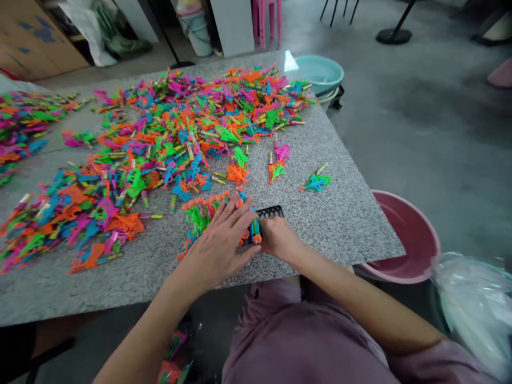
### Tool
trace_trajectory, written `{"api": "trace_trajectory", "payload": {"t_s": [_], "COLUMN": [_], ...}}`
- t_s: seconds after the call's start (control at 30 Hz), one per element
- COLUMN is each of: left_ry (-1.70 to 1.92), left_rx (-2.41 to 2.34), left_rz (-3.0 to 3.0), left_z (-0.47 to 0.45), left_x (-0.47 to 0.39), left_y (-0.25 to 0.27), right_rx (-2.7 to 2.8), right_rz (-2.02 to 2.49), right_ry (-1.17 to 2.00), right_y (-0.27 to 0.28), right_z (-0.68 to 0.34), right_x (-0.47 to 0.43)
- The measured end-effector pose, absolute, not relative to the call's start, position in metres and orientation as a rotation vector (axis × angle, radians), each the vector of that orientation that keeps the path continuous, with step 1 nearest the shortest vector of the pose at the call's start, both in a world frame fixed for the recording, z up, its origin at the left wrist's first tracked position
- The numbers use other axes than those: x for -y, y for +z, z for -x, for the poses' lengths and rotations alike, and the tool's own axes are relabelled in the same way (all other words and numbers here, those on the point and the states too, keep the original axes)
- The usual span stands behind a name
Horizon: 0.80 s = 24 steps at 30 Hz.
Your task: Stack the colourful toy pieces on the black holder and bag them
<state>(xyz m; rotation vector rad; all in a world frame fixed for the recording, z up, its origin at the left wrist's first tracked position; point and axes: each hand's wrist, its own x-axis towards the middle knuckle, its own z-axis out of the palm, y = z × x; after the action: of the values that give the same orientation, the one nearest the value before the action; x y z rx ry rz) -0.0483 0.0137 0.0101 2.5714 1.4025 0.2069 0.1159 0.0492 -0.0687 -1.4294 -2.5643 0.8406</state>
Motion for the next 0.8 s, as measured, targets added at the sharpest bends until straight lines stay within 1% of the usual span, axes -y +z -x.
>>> {"api": "trace_trajectory", "payload": {"t_s": [0.33,0.43,0.53,0.57,0.63,0.67,0.73,0.8], "left_ry": [0.206,0.203,0.224,0.233,0.260,0.267,0.238,0.180], "left_rx": [-1.298,-1.302,-1.312,-1.322,-1.356,-1.371,-1.386,-1.374], "left_rz": [-2.696,-2.744,-2.774,-2.770,-2.750,-2.747,-2.771,-2.814], "left_z": [0.056,0.056,0.057,0.057,0.056,0.055,0.052,0.050], "left_x": [-0.019,-0.019,-0.020,-0.020,-0.020,-0.020,-0.020,-0.019], "left_y": [0.001,0.002,0.004,0.004,0.005,0.006,0.007,0.007], "right_rx": [2.479,2.526,2.517,2.425,2.327,2.411,2.626,2.760], "right_rz": [1.524,1.362,1.181,1.293,1.453,1.487,1.387,1.259], "right_ry": [0.902,0.858,0.636,0.451,0.294,0.186,0.168,0.228], "right_y": [-0.073,-0.072,-0.065,-0.063,-0.061,-0.061,-0.066,-0.074], "right_z": [-0.108,-0.119,-0.169,-0.191,-0.237,-0.257,-0.285,-0.297], "right_x": [-0.048,-0.049,-0.083,-0.103,-0.146,-0.166,-0.195,-0.204]}}
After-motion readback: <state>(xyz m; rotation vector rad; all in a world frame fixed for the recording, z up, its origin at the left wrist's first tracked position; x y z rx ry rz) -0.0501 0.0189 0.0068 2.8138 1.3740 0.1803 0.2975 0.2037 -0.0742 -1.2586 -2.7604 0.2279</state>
